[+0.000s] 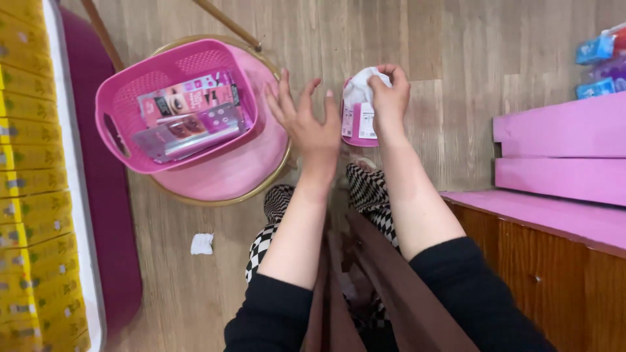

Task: Cleaning makeup products with a cloth and stocking them onto retail display shelves

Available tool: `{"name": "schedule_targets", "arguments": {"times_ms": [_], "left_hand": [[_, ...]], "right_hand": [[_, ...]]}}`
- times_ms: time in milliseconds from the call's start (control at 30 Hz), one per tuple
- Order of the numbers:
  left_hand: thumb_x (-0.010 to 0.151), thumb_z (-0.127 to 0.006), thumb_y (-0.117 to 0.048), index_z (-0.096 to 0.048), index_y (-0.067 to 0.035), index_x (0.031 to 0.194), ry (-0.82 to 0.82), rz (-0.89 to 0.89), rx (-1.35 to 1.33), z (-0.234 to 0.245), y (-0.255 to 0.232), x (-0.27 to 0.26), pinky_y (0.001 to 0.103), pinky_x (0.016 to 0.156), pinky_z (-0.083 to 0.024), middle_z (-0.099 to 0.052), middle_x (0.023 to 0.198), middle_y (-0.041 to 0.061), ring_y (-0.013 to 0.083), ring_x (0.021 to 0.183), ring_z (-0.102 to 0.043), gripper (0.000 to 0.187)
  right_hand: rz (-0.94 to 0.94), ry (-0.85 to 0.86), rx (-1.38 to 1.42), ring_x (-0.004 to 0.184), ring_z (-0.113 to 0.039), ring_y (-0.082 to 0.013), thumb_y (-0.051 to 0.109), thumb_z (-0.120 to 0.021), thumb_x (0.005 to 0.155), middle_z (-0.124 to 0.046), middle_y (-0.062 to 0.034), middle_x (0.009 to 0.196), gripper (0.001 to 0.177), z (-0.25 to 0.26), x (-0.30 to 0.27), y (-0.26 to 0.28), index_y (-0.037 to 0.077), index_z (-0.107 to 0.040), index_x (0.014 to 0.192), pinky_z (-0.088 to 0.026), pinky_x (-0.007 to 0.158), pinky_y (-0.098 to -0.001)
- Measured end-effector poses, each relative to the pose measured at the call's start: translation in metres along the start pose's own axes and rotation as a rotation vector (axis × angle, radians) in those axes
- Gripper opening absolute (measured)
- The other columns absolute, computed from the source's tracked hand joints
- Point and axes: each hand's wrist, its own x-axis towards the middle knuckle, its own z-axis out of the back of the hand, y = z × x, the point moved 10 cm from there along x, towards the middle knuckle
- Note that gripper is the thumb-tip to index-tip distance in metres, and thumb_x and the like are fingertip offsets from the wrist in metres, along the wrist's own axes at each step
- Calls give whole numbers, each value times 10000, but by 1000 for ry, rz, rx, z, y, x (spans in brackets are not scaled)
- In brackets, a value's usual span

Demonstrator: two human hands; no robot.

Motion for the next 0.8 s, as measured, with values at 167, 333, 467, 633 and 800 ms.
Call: {"name": "schedule_targets", "arguments": {"times_ms": [167,333,467,633,800], "left_hand": [[823,-742,-167,-713,-154,1132,23,-160,-148,-116,23,-41,589,1167,-365,-575,1370,141,474,1383,-451,311],[770,-731,-117,-706,-122,1114,263,51,-182,-272,165,-110,469,969,-537,-662,1086,94,346,1084,-688,345],[926,-634,-286,-684,-71,1234,512,315,-61,-365,280,-148,511,1013,-523,-703,1157,213,410,1161,-670,379],[1026,-479,-426,-677,2,1209,629,546,-87,-393,314,-170,555,1075,-459,-692,1185,295,452,1210,-624,506],[1067,-293,-620,-423,54,1507,745,634,42,-406,314,-156,569,1261,-199,-280,1578,405,531,1509,-237,816]], "right_hand": [[-6,-103,-173,892,-709,-276,57,-736,663,-731,-102,916,324,49,42,-134,117,-729,981,-542,794,-361],[-152,-40,-466,883,-746,-237,93,-743,621,-741,1,857,332,49,64,-301,232,-738,923,-580,781,-356],[-146,153,-588,1050,-711,-242,110,-654,736,-744,24,972,337,3,54,-330,337,-787,947,-550,957,-360],[-174,273,-618,1099,-697,-248,183,-666,808,-764,12,1027,265,-17,77,-406,310,-802,997,-539,995,-372],[-197,376,-581,1186,-659,-287,317,-718,905,-761,-61,1131,242,-61,103,-486,238,-803,1117,-493,1070,-410]]}}
